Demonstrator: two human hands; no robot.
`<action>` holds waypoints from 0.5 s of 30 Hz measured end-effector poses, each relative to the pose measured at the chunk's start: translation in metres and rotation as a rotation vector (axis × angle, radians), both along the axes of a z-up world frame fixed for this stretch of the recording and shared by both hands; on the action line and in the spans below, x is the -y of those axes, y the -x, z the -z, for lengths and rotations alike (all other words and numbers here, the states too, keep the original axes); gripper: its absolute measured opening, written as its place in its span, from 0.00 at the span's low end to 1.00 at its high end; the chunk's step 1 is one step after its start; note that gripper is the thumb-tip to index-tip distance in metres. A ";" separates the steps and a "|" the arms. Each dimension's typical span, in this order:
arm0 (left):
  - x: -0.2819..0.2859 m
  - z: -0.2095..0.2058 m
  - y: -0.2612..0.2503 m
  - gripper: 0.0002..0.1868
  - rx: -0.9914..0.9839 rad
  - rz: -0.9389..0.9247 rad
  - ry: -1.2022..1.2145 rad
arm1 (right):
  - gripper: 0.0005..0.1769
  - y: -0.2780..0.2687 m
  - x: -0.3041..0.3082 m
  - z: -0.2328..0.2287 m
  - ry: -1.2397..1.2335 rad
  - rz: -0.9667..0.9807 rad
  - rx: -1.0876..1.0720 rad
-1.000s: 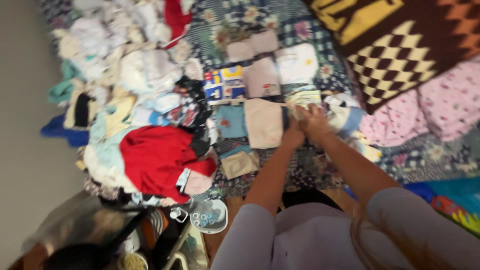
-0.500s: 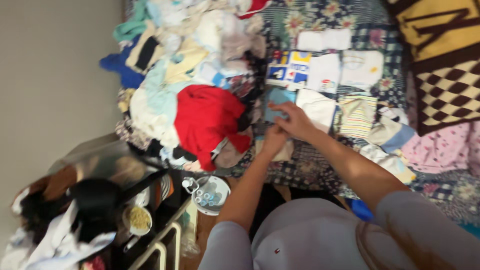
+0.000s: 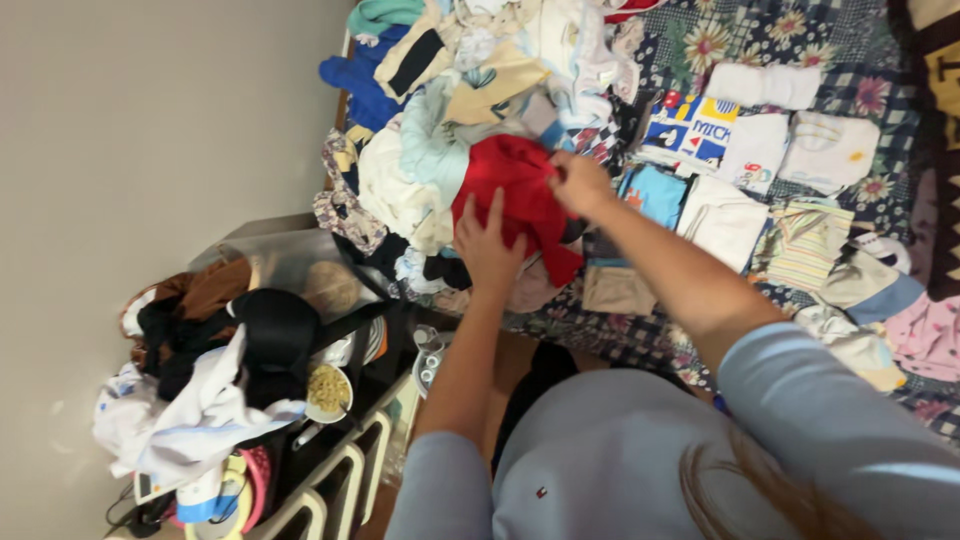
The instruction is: The person folds baby clothes by hand on a bed, picking up individual items like onesies and shirts to smooth them out and place them into organized stacks.
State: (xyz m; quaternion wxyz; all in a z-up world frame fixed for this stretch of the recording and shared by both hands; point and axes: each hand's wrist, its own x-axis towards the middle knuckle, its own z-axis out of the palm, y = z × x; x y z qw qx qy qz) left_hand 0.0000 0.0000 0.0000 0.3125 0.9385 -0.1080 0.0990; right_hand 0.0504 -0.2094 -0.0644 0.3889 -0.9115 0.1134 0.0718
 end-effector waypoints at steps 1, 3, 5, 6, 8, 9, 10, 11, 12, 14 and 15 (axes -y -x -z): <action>-0.005 0.003 -0.007 0.42 -0.006 0.047 -0.104 | 0.19 -0.008 0.006 0.002 -0.049 -0.022 0.010; -0.017 0.016 -0.021 0.35 -0.014 0.030 -0.124 | 0.11 -0.023 0.013 -0.004 -0.093 -0.040 0.022; -0.027 0.037 -0.036 0.28 -0.021 0.013 -0.141 | 0.09 -0.035 0.021 -0.028 -0.427 -0.068 -0.006; -0.031 0.049 -0.043 0.21 -0.120 -0.018 -0.091 | 0.09 -0.040 0.022 -0.044 -0.422 -0.065 -0.003; -0.041 0.070 -0.066 0.14 -0.212 -0.044 -0.039 | 0.03 -0.052 0.025 -0.083 -0.621 0.056 0.013; -0.048 0.074 -0.081 0.13 -0.311 0.022 0.436 | 0.03 -0.056 0.029 -0.102 -0.565 0.047 0.059; -0.057 0.073 -0.090 0.13 -0.403 0.092 0.911 | 0.04 -0.062 0.031 -0.119 -0.508 0.039 0.105; -0.071 0.065 -0.101 0.21 -0.395 0.064 0.960 | 0.03 -0.067 0.033 -0.134 -0.585 0.031 0.179; -0.089 0.050 -0.113 0.33 -0.386 0.035 1.003 | 0.04 -0.069 0.036 -0.148 -0.661 0.021 0.254; -0.112 0.005 -0.152 0.24 -0.372 -0.100 1.537 | 0.05 -0.072 0.045 -0.174 -0.760 0.010 0.321; -0.123 -0.022 -0.154 0.20 -0.291 0.014 1.417 | 0.06 -0.074 0.050 -0.187 -0.864 -0.007 0.382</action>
